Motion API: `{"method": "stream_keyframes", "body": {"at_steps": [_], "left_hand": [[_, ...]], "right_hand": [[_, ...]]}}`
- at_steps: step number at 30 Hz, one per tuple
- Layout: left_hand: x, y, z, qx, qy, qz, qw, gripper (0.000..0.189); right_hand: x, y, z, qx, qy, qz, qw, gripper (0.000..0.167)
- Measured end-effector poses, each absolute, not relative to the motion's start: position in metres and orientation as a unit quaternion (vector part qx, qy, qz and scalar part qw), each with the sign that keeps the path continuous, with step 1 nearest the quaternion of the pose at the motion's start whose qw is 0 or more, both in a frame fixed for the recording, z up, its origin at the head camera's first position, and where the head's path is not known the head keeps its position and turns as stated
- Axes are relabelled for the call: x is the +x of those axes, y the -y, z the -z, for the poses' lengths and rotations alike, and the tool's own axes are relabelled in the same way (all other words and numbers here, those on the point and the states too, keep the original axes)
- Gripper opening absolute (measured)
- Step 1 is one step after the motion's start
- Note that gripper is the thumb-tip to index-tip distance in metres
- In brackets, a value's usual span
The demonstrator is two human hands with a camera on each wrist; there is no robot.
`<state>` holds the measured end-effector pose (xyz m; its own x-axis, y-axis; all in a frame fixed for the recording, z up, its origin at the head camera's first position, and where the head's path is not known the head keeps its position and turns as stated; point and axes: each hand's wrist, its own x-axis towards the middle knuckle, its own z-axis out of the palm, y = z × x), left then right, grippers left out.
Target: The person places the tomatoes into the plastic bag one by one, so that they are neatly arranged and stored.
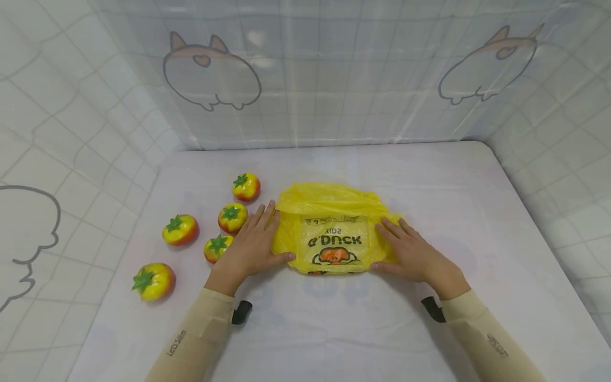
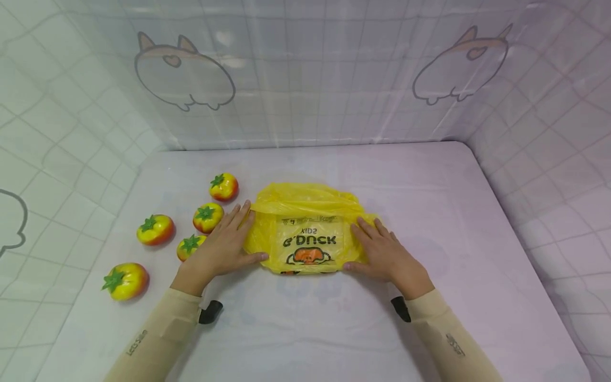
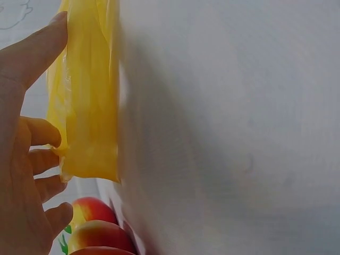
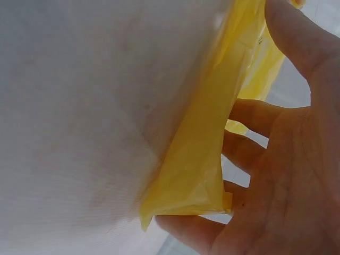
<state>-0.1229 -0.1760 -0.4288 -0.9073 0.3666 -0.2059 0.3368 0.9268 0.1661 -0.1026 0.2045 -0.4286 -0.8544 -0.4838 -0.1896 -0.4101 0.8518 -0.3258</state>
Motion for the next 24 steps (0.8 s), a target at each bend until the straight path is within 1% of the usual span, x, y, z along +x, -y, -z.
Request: {"method": "stream_keyframes", "body": {"at_steps": [8, 19, 24], "left_hand": [[-0.1229, 0.1767, 0.4299, 0.182, -0.975, -0.065, 0.111, 0.114], [-0.1217, 0.1775, 0.4267, 0.184, -0.974, -0.06, 0.114, 0.113], [-0.1209, 0.1773, 0.4264, 0.185, -0.974, -0.063, 0.112, 0.112]], "right_hand": [[-0.1063, -0.1986, 0.4254, -0.229, -0.951, 0.125, 0.164, 0.097], [-0.1085, -0.1953, 0.4267, -0.211, -0.952, 0.118, 0.189, 0.105], [-0.1087, -0.1946, 0.4272, -0.2, -0.953, 0.114, 0.196, 0.1]]}}
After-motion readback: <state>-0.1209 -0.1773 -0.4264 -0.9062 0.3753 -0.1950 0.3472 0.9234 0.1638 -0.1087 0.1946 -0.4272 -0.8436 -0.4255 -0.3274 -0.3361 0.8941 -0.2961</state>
